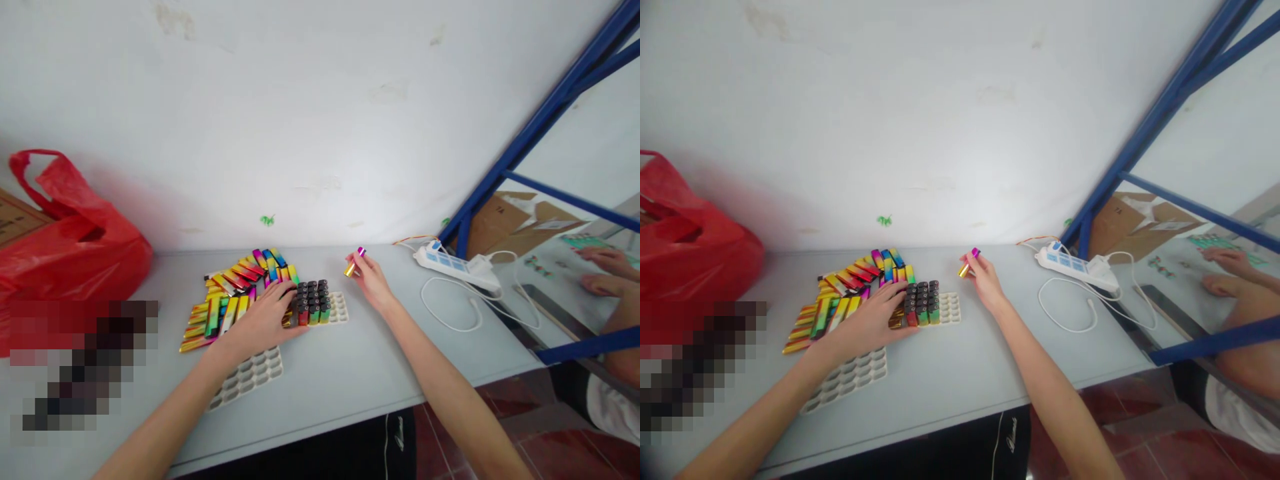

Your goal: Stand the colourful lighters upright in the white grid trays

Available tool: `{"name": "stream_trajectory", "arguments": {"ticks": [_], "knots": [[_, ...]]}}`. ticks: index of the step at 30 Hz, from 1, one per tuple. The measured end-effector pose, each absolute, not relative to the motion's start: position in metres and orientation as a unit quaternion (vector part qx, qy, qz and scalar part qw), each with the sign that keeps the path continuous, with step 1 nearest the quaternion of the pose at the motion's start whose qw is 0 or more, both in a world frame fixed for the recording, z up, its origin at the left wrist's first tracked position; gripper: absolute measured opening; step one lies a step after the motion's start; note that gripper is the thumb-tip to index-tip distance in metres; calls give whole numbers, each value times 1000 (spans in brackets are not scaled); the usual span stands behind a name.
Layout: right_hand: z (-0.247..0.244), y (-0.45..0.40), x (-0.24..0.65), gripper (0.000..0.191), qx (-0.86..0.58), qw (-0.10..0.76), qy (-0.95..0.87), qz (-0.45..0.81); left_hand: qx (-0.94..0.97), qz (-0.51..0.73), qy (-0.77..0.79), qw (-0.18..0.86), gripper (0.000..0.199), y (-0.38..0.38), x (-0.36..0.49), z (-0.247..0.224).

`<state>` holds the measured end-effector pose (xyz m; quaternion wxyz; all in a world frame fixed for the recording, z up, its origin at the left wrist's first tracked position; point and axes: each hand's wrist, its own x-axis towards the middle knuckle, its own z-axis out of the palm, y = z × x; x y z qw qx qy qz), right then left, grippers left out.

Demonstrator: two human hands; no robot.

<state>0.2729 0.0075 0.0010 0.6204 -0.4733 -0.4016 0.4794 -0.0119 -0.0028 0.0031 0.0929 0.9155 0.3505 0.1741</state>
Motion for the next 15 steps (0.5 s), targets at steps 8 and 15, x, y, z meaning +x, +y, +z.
{"name": "stream_trajectory", "arguments": {"ticks": [8,15], "knots": [[9,-8,260,54,-446,535,-437,570,917,159,344,129,69,2,-16,8],[5,-10,251,61,-502,533,-402,550,930,141,308,146,56,7,-25,11]]}}
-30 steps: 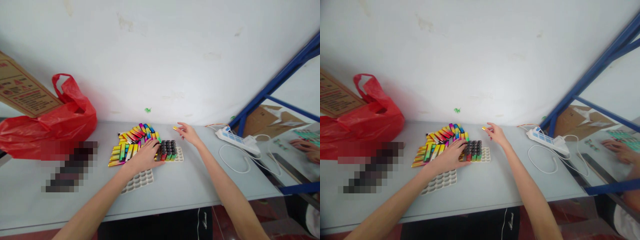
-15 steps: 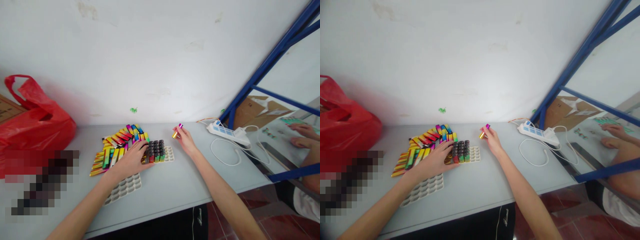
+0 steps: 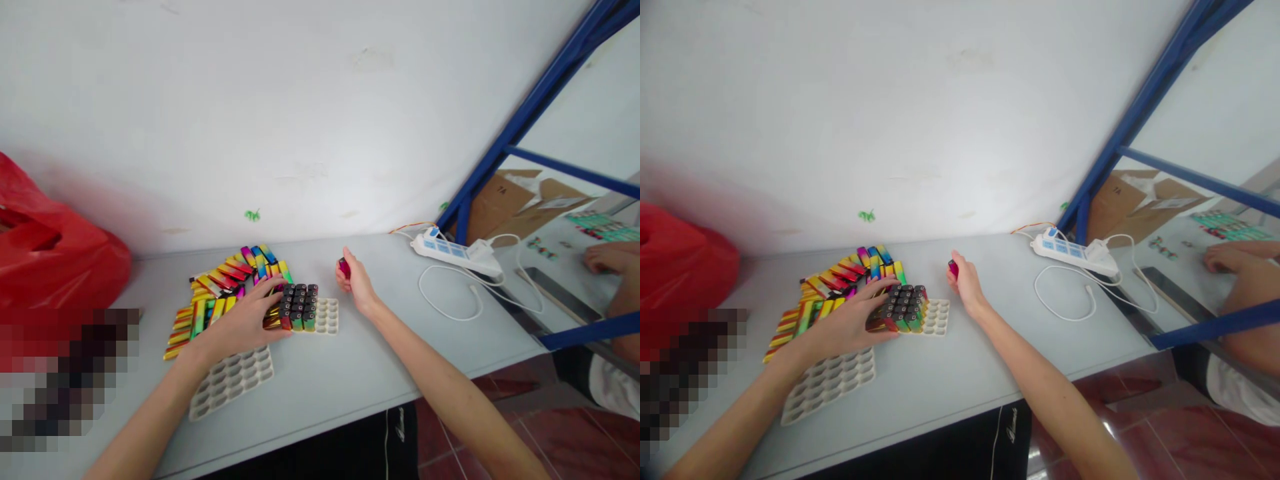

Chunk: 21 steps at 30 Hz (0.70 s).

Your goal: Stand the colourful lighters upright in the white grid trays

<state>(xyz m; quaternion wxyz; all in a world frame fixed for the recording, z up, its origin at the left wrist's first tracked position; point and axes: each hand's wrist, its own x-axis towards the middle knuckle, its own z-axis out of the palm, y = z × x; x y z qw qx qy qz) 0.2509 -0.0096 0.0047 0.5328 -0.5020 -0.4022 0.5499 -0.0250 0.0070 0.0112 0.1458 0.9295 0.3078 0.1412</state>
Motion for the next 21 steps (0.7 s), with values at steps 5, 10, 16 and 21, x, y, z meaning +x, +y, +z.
{"name": "stream_trajectory", "arguments": {"ticks": [5,10,16,21], "knots": [[2,-10,245,47,-524,559,-375,522,932,139,313,118,61,6,-23,7],[4,-12,246,47,-515,551,-391,528,931,148,314,117,60,6,-23,4],[3,-12,243,55,-506,524,-402,555,929,151,319,111,64,6,-22,5],[3,-15,238,49,-525,535,-432,502,931,132,327,98,73,4,-17,6]]}}
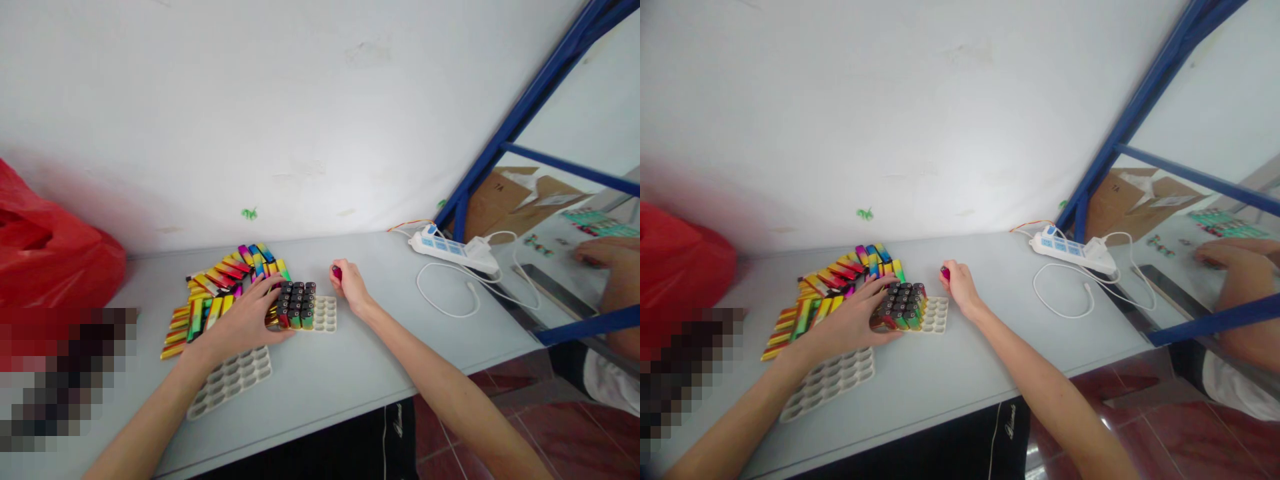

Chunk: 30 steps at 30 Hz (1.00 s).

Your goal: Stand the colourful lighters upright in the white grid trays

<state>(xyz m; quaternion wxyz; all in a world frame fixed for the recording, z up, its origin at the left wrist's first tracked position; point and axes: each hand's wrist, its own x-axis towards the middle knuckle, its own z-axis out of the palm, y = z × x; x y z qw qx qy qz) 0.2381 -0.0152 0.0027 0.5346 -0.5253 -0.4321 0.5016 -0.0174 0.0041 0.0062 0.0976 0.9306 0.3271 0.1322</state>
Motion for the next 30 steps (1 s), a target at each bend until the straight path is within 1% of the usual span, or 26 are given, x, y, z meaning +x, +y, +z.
{"name": "stream_trajectory", "arguments": {"ticks": [2,5,8,11,13,16,21,26,30], "knots": [[3,-16,238,49,-530,537,-437,490,932,134,324,95,71,4,-17,6],[3,-16,240,53,-523,535,-429,506,930,145,323,99,70,5,-17,5],[3,-15,244,59,-495,530,-442,528,927,149,327,103,74,4,-18,4],[5,-17,249,60,-465,533,-488,511,925,151,331,106,75,2,-17,5],[8,-20,252,57,-453,533,-523,486,924,152,334,106,74,1,-17,5],[13,-25,256,46,-444,521,-583,437,923,145,338,110,75,0,-16,6],[17,-32,261,31,-451,472,-644,400,922,132,346,117,83,0,-16,6],[13,-34,265,31,-486,429,-645,404,919,142,346,125,79,-1,-15,9],[12,-33,272,27,-492,361,-701,370,917,158,341,134,76,-5,-13,15]]}}
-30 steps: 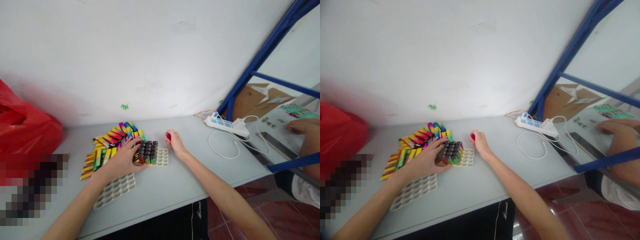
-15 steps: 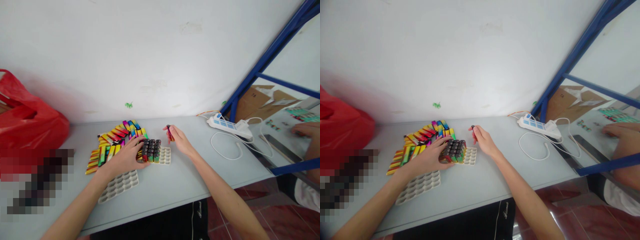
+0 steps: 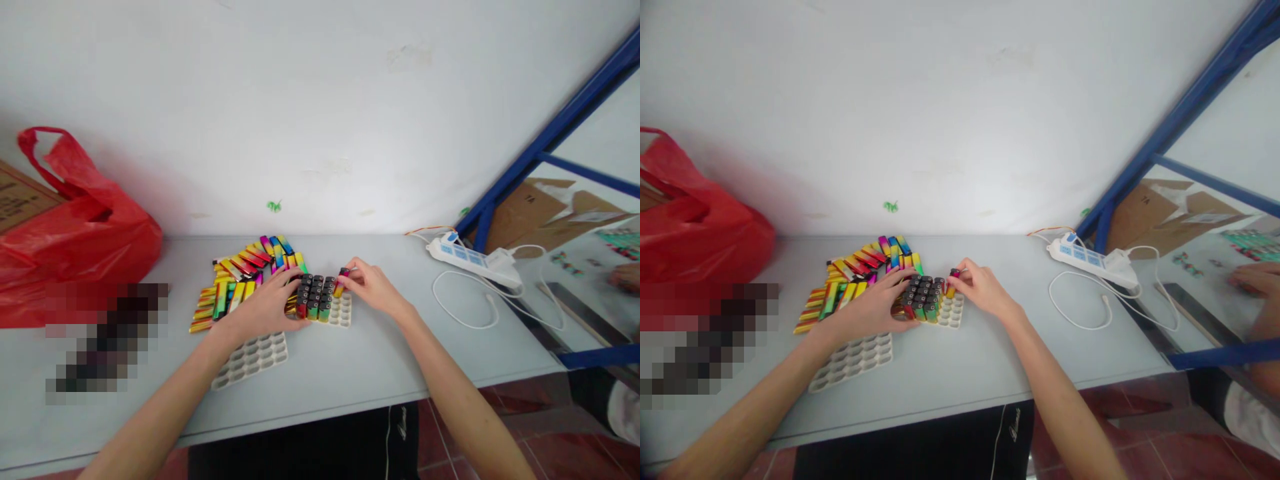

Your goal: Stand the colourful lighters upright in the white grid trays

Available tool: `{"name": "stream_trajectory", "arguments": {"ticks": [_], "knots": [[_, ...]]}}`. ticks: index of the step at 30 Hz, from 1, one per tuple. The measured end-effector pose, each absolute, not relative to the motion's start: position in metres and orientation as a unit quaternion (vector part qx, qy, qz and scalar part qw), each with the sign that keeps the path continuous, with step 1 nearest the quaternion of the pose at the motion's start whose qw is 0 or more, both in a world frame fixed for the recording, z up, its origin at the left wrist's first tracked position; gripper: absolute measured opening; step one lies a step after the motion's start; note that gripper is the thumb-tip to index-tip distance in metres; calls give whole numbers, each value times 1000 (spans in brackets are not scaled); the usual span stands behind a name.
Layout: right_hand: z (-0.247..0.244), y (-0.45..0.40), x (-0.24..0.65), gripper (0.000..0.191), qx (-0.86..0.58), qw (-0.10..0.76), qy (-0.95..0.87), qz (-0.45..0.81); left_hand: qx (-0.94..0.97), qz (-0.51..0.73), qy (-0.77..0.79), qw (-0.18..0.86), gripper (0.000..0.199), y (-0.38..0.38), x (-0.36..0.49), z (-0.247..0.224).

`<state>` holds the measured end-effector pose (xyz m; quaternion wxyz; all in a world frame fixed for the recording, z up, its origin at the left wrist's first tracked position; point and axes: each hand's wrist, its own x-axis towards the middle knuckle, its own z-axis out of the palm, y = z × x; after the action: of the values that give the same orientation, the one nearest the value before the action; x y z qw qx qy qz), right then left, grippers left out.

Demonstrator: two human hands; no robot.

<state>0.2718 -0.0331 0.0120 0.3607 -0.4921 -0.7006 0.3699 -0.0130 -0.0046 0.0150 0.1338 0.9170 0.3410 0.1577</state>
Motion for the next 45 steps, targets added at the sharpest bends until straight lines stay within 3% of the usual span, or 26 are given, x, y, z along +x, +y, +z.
{"name": "stream_trajectory", "arguments": {"ticks": [8,12,18,25,30,34,40,45], "knots": [[25,-38,271,16,-494,277,-770,294,918,162,341,122,72,-8,-13,16],[26,-38,277,26,-467,266,-780,321,917,163,344,121,72,-9,-13,16],[13,-7,283,49,-450,397,-678,425,918,165,337,126,73,-8,-15,12],[4,67,222,29,-460,310,-771,313,917,173,338,120,75,-11,-14,11],[3,89,194,45,-485,229,-789,300,920,175,332,113,71,-14,-14,15],[1,90,209,42,-514,220,-768,312,919,174,334,113,72,-15,-15,15],[4,76,252,22,-556,219,-744,300,919,175,336,114,72,-16,-15,15],[10,48,287,23,-578,282,-701,308,917,168,338,126,77,-14,-15,16]]}}
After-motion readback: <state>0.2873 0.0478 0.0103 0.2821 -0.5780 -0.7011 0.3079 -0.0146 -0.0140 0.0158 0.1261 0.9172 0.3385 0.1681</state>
